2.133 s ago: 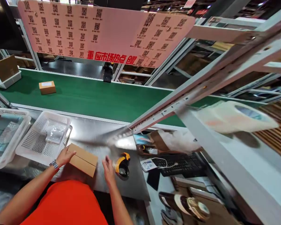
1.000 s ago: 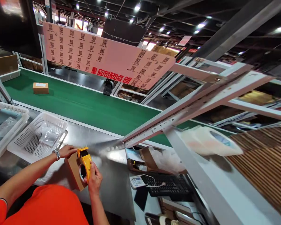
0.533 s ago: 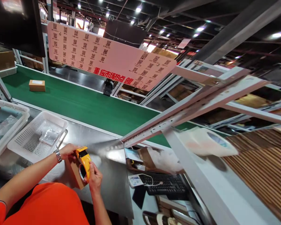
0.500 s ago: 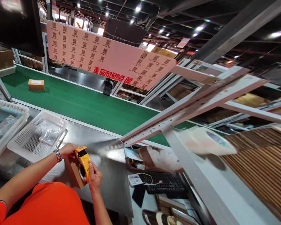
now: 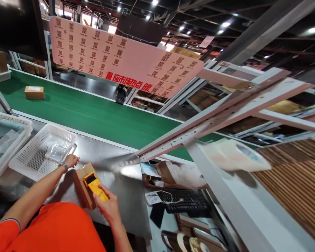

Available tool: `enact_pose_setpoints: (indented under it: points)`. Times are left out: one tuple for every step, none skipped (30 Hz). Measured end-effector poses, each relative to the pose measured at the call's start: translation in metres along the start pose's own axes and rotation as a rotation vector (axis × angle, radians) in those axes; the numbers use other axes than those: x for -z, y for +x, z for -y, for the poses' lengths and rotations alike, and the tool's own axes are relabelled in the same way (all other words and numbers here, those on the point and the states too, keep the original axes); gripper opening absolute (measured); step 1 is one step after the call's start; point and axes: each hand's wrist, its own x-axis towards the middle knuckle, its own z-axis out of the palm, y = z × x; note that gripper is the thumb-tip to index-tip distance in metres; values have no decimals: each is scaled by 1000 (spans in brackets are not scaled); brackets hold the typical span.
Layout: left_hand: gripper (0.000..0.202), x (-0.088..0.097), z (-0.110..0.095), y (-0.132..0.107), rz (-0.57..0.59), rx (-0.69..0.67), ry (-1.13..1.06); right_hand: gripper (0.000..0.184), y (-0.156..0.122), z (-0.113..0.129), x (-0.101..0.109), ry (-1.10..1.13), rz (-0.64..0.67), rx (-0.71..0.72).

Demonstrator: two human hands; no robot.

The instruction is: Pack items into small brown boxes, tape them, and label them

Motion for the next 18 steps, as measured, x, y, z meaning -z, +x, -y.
enact_pose_setpoints:
  points:
    - [38, -8, 4, 0, 24, 11, 6, 68, -1, 2, -2, 9, -4, 2]
    - [41, -15, 8, -2, 45, 17, 14, 67, -1, 4, -4, 19, -8, 5]
    - [43, -21, 12, -3, 61, 17, 23, 66, -2, 5, -5, 31, -10, 7]
    - [45, -26, 15, -5, 70, 12, 31, 66, -2, 7, -6, 40, -12, 7]
    - [45, -29, 18, -7, 74, 2, 39, 66, -2, 8, -6, 48, -13, 7]
    - [45, -29, 20, -9, 73, -9, 44, 67, -2, 9, -6, 53, -15, 8]
    - [44, -28, 21, -10, 69, -21, 50, 67, -2, 10, -5, 56, -16, 8]
    - [44, -26, 22, -10, 62, -33, 59, 66, -3, 10, -5, 56, -17, 7]
    - [43, -23, 21, -11, 56, -44, 70, 66, -3, 9, -4, 54, -18, 7]
    - [43, -21, 19, -11, 52, -56, 85, 66, -3, 9, -3, 47, -17, 6]
    - [44, -19, 16, -12, 53, -71, 100, 65, -3, 9, -3, 39, -16, 5]
    - [47, -19, 12, -13, 63, -89, 115, 65, -3, 9, -3, 31, -14, 5]
    - [52, -20, 8, -15, 82, -109, 131, 64, -3, 10, -4, 28, -13, 6]
    - [55, -22, 4, -17, 108, -130, 149, 64, -2, 11, -5, 29, -13, 7]
    - [57, -24, 0, -19, 135, -148, 171, 63, -2, 12, -7, 34, -14, 6]
    - [58, -27, -3, -21, 158, -164, 197, 63, -1, 15, -9, 44, -12, 4]
    - [59, -30, -5, -24, 173, -177, 228, 62, 0, 17, -11, 64, -12, 0]
    - [59, -31, -6, -26, 181, -187, 260, 63, 0, 19, -11, 83, -5, -10]
